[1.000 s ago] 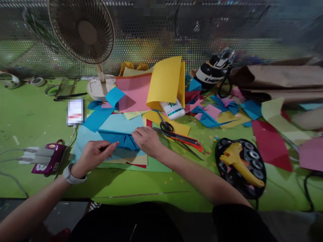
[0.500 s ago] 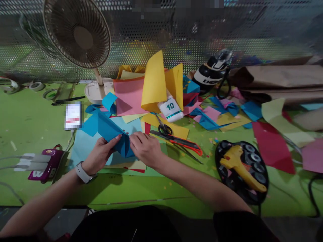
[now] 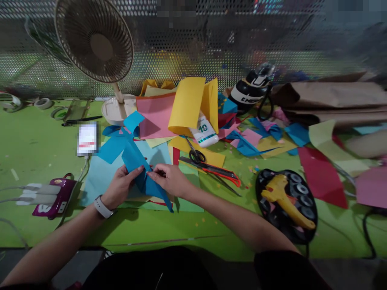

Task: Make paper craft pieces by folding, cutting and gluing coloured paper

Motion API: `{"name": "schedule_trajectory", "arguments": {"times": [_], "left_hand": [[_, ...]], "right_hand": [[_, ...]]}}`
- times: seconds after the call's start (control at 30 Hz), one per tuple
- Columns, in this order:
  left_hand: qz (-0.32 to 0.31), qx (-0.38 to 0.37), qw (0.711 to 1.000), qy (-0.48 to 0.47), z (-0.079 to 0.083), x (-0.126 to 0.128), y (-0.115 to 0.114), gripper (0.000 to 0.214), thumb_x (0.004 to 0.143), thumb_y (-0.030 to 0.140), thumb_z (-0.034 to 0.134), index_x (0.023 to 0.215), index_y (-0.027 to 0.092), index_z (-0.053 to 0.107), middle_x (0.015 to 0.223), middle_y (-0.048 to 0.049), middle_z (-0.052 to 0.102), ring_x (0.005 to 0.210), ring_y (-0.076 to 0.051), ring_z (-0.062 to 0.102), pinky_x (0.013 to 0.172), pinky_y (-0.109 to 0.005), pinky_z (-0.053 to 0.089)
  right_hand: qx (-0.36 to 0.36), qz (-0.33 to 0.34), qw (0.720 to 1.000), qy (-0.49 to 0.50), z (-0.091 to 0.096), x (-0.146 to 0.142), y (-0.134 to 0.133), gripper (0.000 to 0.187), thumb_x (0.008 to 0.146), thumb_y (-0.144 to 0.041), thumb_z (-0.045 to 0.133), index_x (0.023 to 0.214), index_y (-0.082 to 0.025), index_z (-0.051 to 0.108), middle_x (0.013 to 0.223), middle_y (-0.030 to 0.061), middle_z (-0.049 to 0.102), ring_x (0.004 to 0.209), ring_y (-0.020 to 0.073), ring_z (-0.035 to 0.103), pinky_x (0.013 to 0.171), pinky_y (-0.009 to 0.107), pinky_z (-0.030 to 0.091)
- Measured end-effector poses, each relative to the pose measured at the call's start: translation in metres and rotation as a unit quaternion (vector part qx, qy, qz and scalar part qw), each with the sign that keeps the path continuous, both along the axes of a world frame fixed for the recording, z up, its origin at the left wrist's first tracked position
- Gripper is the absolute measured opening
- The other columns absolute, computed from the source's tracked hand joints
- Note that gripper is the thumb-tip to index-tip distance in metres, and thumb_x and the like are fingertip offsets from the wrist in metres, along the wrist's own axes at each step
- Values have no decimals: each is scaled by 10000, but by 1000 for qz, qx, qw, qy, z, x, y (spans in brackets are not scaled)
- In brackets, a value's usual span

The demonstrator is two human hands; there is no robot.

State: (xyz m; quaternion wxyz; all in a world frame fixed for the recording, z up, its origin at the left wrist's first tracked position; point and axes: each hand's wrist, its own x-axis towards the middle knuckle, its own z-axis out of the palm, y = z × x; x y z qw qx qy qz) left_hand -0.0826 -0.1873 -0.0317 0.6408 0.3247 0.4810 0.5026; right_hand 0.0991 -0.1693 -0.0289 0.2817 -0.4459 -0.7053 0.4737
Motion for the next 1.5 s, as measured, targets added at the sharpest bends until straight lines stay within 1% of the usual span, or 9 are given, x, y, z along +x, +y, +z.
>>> {"name": "schedule_trajectory", "arguments": {"times": [0.17, 0.47, 0.67, 0.8, 0.87, 1.0, 1.2, 1.3, 1.5], "left_hand": [[7, -4, 1000, -20, 0, 2, -2, 308, 646, 323, 865, 883, 168, 745, 867, -30, 762, 759, -155, 674, 700, -252, 523], [28, 14, 999, 8, 1, -4, 5, 349, 627, 301, 874, 922, 163, 747, 862, -48, 771, 755, -173, 695, 720, -289, 554], [94, 65, 993, 27, 1, -24, 23, 293, 606, 295, 884, 797, 143, 721, 822, -52, 760, 713, -177, 692, 674, -289, 566], [114, 52, 992, 8, -1, -31, 28, 362, 584, 287, 897, 871, 150, 724, 858, -61, 763, 740, -191, 703, 704, -313, 584], [102, 31, 994, 5, 1, -32, 27, 377, 579, 295, 900, 876, 146, 722, 863, -73, 764, 737, -197, 705, 703, -322, 589], [-6, -10, 1000, 14, 8, -28, 18, 374, 563, 289, 907, 841, 132, 711, 834, -84, 763, 698, -194, 702, 684, -318, 586], [-177, -24, 983, 34, 8, -22, 7, 367, 579, 295, 896, 863, 136, 726, 833, -84, 765, 681, -184, 695, 675, -318, 574], [-161, -24, 986, 26, 5, -18, 5, 349, 582, 320, 893, 844, 141, 748, 849, -87, 769, 698, -188, 696, 702, -328, 571], [-6, -42, 999, -30, 3, -14, 7, 346, 575, 324, 899, 827, 138, 751, 871, -94, 771, 745, -205, 700, 731, -335, 569]], "right_hand": [[-66, -13, 996, 59, -5, -5, -1, 416, 779, -568, 625, 652, -189, 508, 561, -52, 422, 519, 89, 364, 469, 225, 288], [-96, 37, 994, 40, -7, -7, -6, 414, 804, -555, 615, 639, -188, 517, 554, -47, 454, 524, 88, 410, 472, 217, 314], [-242, 71, 967, 37, -4, -4, -11, 420, 757, -588, 663, 733, -192, 528, 515, -52, 561, 417, 101, 538, 395, 202, 375], [-307, 161, 938, 23, 12, 7, -8, 457, 725, -601, 710, 731, -170, 557, 614, 12, 676, 416, 105, 585, 399, 212, 433], [-283, 166, 944, 21, 19, 14, -4, 454, 755, -595, 696, 714, -154, 592, 623, 29, 688, 424, 99, 591, 423, 210, 450], [-164, 13, 983, 80, 21, 19, 5, 439, 795, -592, 661, 749, -159, 611, 564, -12, 646, 410, 78, 565, 426, 189, 431], [-189, 5, 976, 106, 11, 9, 8, 470, 744, -626, 685, 762, -169, 579, 536, -26, 617, 374, 81, 525, 386, 197, 388], [-168, -3, 981, 101, 3, 5, 6, 424, 763, -590, 674, 800, -179, 575, 553, -31, 609, 401, 95, 531, 409, 218, 413], [69, -26, 997, 14, 1, 10, -1, 276, 867, -427, 590, 1001, -191, 643, 814, 51, 689, 712, 155, 631, 663, 294, 497]]}}
